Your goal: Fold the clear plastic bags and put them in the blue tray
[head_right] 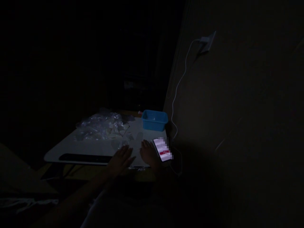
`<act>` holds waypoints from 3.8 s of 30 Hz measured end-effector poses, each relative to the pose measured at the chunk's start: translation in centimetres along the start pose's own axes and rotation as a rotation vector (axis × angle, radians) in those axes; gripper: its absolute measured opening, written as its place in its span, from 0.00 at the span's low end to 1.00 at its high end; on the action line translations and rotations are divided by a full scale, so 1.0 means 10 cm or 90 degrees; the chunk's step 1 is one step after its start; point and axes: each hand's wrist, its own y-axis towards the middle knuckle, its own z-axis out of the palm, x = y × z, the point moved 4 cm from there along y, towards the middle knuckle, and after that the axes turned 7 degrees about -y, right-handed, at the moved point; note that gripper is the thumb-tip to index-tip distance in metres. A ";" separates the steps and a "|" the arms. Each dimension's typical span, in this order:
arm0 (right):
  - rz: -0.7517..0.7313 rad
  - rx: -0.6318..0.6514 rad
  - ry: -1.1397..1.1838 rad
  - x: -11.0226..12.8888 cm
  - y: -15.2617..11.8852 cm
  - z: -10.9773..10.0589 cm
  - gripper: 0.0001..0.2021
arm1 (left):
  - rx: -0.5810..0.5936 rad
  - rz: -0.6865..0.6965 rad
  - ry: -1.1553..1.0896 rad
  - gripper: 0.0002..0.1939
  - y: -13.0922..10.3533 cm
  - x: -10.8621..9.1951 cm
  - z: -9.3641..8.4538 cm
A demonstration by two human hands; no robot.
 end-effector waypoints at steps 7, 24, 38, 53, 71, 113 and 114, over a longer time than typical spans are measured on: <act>0.003 0.015 0.000 0.01 0.00 -0.02 0.23 | 0.072 -0.022 0.038 0.20 0.17 0.41 -0.22; 0.003 0.015 0.010 0.02 -0.02 -0.08 0.23 | 0.010 -0.043 0.014 0.20 0.40 0.59 -0.15; 0.023 0.000 0.017 0.02 -0.02 -0.05 0.23 | 0.073 -0.115 0.083 0.31 0.42 0.79 -0.19; 0.012 -0.021 -0.005 0.02 -0.04 -0.06 0.22 | -0.043 -0.045 0.086 0.21 0.60 0.52 -0.45; 0.021 -0.027 0.005 0.02 -0.03 -0.06 0.23 | 0.074 -0.089 0.107 0.26 1.10 0.54 -0.06; 0.011 -0.030 -0.002 0.03 -0.04 -0.07 0.22 | -0.003 -0.201 0.071 0.26 -0.02 0.84 -0.21; 0.013 -0.030 -0.001 0.03 -0.04 -0.06 0.22 | -0.016 -0.188 0.067 0.24 -0.03 0.84 -0.21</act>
